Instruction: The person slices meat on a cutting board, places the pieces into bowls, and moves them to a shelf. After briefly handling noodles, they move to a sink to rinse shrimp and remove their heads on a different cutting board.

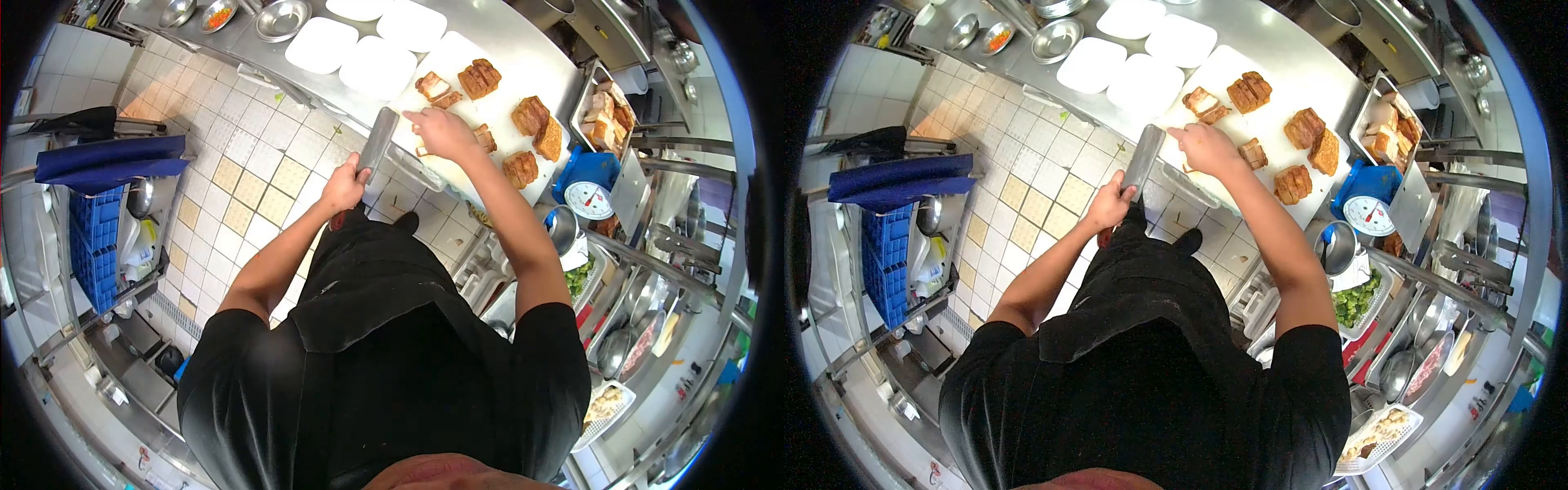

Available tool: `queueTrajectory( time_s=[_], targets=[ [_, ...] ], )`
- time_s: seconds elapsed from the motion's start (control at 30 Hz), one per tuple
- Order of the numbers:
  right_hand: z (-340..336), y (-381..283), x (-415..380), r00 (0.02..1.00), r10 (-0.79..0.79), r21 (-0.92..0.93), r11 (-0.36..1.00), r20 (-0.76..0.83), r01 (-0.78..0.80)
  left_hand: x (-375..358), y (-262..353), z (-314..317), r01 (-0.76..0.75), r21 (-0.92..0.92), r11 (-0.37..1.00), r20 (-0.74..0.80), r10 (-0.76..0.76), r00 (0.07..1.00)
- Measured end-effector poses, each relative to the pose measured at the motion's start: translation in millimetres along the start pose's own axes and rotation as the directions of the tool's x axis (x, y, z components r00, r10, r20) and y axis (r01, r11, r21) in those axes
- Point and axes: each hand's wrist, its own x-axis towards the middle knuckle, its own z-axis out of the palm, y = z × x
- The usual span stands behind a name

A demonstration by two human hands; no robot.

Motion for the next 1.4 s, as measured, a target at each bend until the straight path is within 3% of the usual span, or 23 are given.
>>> queueTrajectory(
  time_s=[0.13,0.23,0.33,0.53,0.57,0.67,0.77,0.97,1.27,1.4],
  targets=[
    [-19,-6,-27,0.996,-0.048,-0.011,0.999,-0.069,0.047,3,-7,6,0.039,0.010,0.999,0.001,-0.039,0.999],
    [-15,-13,-45,0.988,0.155,-0.058,0.986,0.016,-0.154,-4,13,2,0.163,-0.034,0.986,0.061,-0.161,0.985],
    [2,-18,-49,0.954,0.300,0.074,0.951,-0.006,-0.299,-4,31,3,0.211,-0.091,0.973,0.088,-0.204,0.975],
    [39,-4,-41,0.923,0.355,0.196,0.925,-0.145,-0.325,33,11,49,-0.064,0.105,0.992,-0.004,0.065,0.998],
    [39,-4,-42,0.926,0.346,0.203,0.928,-0.149,-0.313,42,-4,62,-0.242,0.294,0.925,-0.146,0.293,0.945],
    [34,-7,-45,0.939,0.312,0.228,0.934,-0.146,-0.275,42,4,54,-0.248,0.329,0.911,-0.101,0.294,0.950],
    [34,5,-41,0.957,0.279,0.258,0.933,-0.083,-0.250,34,11,40,-0.053,0.137,0.989,0.010,0.052,0.999],
    [43,13,-43,0.927,0.359,0.288,0.904,-0.106,-0.317,12,14,55,0.031,-0.018,0.999,0.078,-0.029,0.997],
    [41,-4,-41,0.900,0.424,0.270,0.883,-0.102,-0.385,11,36,86,-0.104,0.179,0.978,0.034,0.100,0.994],
    [42,3,-42,0.896,0.436,0.231,0.884,-0.087,-0.407,6,41,82,-0.080,0.223,0.972,-0.002,0.083,0.997]
  ],
)
